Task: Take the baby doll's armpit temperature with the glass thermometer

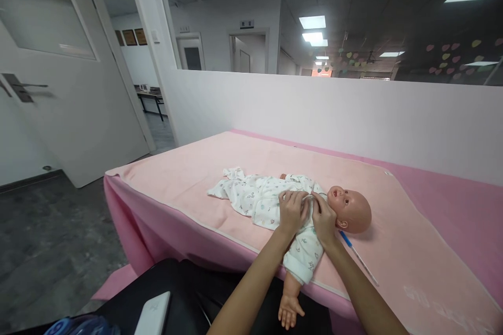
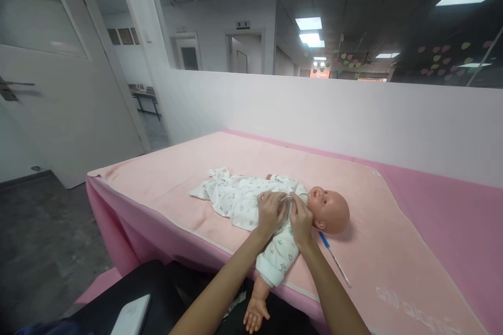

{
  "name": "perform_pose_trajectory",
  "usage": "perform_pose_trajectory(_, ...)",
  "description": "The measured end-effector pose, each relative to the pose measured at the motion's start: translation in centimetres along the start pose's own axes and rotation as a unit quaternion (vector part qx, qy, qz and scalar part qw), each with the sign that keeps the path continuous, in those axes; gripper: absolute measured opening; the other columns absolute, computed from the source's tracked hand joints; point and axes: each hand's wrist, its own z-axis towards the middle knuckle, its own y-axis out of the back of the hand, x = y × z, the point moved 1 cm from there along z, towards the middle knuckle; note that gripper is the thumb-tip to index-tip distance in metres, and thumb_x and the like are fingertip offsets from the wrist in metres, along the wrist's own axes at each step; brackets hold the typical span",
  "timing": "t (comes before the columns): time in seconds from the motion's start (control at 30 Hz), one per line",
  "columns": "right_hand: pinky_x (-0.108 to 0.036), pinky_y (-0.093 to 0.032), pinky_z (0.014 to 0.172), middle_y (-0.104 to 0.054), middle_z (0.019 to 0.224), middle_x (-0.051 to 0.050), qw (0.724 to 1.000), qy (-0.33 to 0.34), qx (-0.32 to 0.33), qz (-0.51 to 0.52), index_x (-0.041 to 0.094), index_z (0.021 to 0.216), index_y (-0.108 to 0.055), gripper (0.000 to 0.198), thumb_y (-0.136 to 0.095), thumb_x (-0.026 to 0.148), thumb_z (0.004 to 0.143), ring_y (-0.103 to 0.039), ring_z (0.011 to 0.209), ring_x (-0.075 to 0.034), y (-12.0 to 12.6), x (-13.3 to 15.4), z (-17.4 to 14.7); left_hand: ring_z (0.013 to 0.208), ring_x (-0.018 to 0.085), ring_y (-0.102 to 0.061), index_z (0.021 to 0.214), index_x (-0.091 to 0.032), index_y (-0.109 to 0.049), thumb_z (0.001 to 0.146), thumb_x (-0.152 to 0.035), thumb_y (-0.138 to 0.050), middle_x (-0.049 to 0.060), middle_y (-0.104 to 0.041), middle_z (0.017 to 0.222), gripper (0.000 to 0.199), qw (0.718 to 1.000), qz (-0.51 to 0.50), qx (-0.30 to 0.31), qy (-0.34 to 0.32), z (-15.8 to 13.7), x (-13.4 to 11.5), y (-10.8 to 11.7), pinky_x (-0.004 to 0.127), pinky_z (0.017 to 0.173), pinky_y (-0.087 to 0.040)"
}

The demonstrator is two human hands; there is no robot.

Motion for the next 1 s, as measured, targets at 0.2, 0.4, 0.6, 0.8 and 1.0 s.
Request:
perform_pose_trajectory(0.2,-0.03,-0.051,0.076,-0.068,0.093,-0.008,1.0,0.011,-0.014,-0.014,0.016,0.096,-0.063,0.029,-0.036,0.02,0.087,-0.064,0.085,-0.018,0.24,0.0,0.06,0.092,0.018,-0.051,0.092,-0.021,-0.055,0.078,-0.021,-0.047,0.003,-0.061,0.095,0.016,0.999,-0.012,0.05,0.0,-0.1,0.94,1.22,0.037,0.084,-0.032)
perform_pose_trajectory(0.4,-0.028,-0.05,0.074,-0.068,0.089,-0.006,0.998,0.039,-0.04,-0.018,0.016,0.091,-0.063,0.027,-0.037,0.016,0.086,-0.063,0.083,-0.016,0.26,0.1,0.13,0.081,0.017,-0.05,0.078,-0.019,-0.053,0.075,-0.014,-0.044,0.001,-0.06,0.08,0.01,0.999,-0.012,0.035,0.025,-0.4,0.99,0.7,0.035,0.082,-0.032)
perform_pose_trajectory(0.6,-0.027,-0.049,0.073,-0.068,0.087,-0.006,0.997,0.042,-0.055,-0.028,0.016,0.09,-0.063,0.026,-0.037,0.015,0.086,-0.062,0.082,-0.016,0.29,0.36,0.23,0.081,0.017,-0.049,0.083,-0.02,-0.052,0.071,-0.009,-0.042,0.001,-0.059,0.083,0.02,0.998,0.001,0.027,0.057,-0.38,1.04,0.74,0.036,0.082,-0.032)
perform_pose_trajectory(0.8,-0.026,-0.048,0.073,-0.066,0.086,-0.005,0.995,0.058,-0.067,-0.04,0.016,0.089,-0.062,0.025,-0.038,0.012,0.085,-0.06,0.083,-0.014,0.21,0.41,0.27,0.078,0.018,-0.048,0.075,-0.019,-0.048,0.07,-0.007,-0.042,0.002,-0.056,0.077,0.014,0.995,0.038,0.009,0.087,-0.12,1.05,0.82,0.037,0.08,-0.031)
perform_pose_trajectory(1.0,-0.028,-0.048,0.073,-0.063,0.087,-0.007,0.995,0.056,-0.073,-0.049,0.016,0.09,-0.062,0.025,-0.038,0.011,0.085,-0.058,0.086,-0.016,0.21,0.62,0.29,0.075,0.017,-0.046,0.072,-0.019,-0.044,0.069,-0.009,-0.041,0.002,-0.054,0.075,0.011,0.997,0.017,0.018,0.078,-0.15,0.98,1.07,0.037,0.078,-0.031)
